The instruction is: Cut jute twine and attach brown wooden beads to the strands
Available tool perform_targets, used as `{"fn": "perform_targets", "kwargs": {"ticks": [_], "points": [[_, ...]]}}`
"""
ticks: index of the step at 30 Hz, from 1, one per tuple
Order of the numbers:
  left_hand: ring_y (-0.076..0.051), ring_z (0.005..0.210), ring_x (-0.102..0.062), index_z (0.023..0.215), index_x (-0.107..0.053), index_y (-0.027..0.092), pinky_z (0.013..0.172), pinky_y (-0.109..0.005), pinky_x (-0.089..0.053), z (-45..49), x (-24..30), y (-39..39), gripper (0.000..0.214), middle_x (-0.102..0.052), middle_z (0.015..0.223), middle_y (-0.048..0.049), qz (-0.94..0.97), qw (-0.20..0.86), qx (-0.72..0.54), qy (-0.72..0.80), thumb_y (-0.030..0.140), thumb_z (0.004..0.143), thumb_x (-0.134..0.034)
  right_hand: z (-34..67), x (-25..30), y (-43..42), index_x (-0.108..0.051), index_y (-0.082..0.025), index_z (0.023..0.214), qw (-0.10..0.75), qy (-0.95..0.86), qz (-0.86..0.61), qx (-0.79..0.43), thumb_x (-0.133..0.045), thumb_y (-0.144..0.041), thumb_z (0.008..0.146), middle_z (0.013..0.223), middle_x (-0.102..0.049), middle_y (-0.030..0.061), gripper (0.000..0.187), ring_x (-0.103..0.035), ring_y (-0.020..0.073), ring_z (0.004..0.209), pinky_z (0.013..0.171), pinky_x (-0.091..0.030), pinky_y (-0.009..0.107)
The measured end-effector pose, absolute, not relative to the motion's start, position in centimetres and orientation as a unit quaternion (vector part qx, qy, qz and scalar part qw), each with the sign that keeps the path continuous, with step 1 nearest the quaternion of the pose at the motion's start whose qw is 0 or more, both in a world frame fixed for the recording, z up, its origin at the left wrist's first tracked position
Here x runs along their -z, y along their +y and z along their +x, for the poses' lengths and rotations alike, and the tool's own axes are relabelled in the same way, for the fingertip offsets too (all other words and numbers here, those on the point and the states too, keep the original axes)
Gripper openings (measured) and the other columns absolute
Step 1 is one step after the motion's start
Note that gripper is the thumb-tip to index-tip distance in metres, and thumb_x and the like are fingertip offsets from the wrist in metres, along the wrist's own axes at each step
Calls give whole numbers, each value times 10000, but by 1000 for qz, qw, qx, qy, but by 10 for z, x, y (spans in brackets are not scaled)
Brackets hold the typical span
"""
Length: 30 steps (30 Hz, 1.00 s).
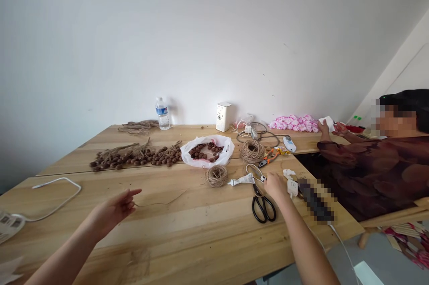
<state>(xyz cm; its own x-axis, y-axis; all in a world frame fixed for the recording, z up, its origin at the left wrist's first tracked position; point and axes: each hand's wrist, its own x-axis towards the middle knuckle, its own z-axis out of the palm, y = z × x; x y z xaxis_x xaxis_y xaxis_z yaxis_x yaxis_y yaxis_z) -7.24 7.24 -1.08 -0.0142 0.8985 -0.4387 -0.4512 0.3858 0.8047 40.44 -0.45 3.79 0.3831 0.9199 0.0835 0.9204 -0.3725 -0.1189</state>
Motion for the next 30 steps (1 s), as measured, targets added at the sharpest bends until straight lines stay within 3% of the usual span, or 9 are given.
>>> {"fn": "perform_targets", "kwargs": {"ticks": [2,6,11,14,18,21,24,26,30], "points": [[-82,442,-444,790,-710,90,430,-195,-480,-73,11,72,165,-425,527,32,227,663,-518,490,177,786,-570,418,-30,-12,-651,-103,1021,35,-533,-845,-14,-524,-204,828,1039,-640,207,252,-595,314,1010,810,-435,374],[-69,443,-404,796,-704,85,408,-176,-441,-72,8,72,157,-408,533,40,226,645,-548,482,165,784,-569,422,-16,-17,-608,-144,1121,4,-510,-860,-24,-513,-252,837,1120,-615,190,318,-577,310,1064,802,-430,355],[-75,479,-424,829,-707,85,439,-181,-446,-71,10,72,151,-445,552,30,244,636,-558,474,174,731,-638,419,-20,-9,-590,-113,1151,8,-469,-882,-42,-522,-312,796,1006,-674,188,412,-636,317,950,730,-447,355],[-74,490,-418,868,-710,95,458,-178,-443,-73,13,73,251,-448,543,40,262,632,-561,466,231,659,-727,420,-33,-13,-603,-121,1132,29,-459,-887,-37,-490,-377,800,1031,-671,179,435,-634,297,962,726,-454,331],[-77,498,-408,911,-706,103,482,-183,-437,-74,15,73,464,-439,516,58,288,608,-572,469,363,543,-818,414,-60,-35,-617,-94,1067,53,-439,-893,90,-505,-382,770,1036,-640,224,428,-586,369,978,761,-447,412],[-84,507,-412,887,-702,101,501,-200,-434,-71,10,70,538,-449,504,59,298,581,-593,471,421,478,-843,380,-72,-50,-607,-146,1063,140,-541,-824,93,-520,-319,750,1053,-633,176,368,-558,327,1013,850,-430,405],[-95,524,-441,863,-698,107,521,-220,-428,-65,3,66,557,-486,515,47,304,538,-623,479,447,448,-848,309,-61,-57,-578,-218,1108,212,-702,-677,-65,-513,-257,744,1085,-622,92,372,-559,250,1006,880,-434,347],[-107,541,-466,856,-699,112,531,-231,-425,-62,1,64,555,-508,531,38,318,514,-633,483,465,451,-840,253,-39,-59,-592,-214,1072,212,-762,-598,-126,-537,-218,722,1052,-613,82,354,-554,233,975,866,-445,330],[-114,559,-480,841,-710,122,558,-242,-428,-59,1,63,517,-551,571,17,357,501,-625,481,479,484,-824,173,5,-58,-626,-155,963,142,-829,-531,-102,-630,-251,685,998,-604,125,294,-523,295,961,865,-445,426]]}}
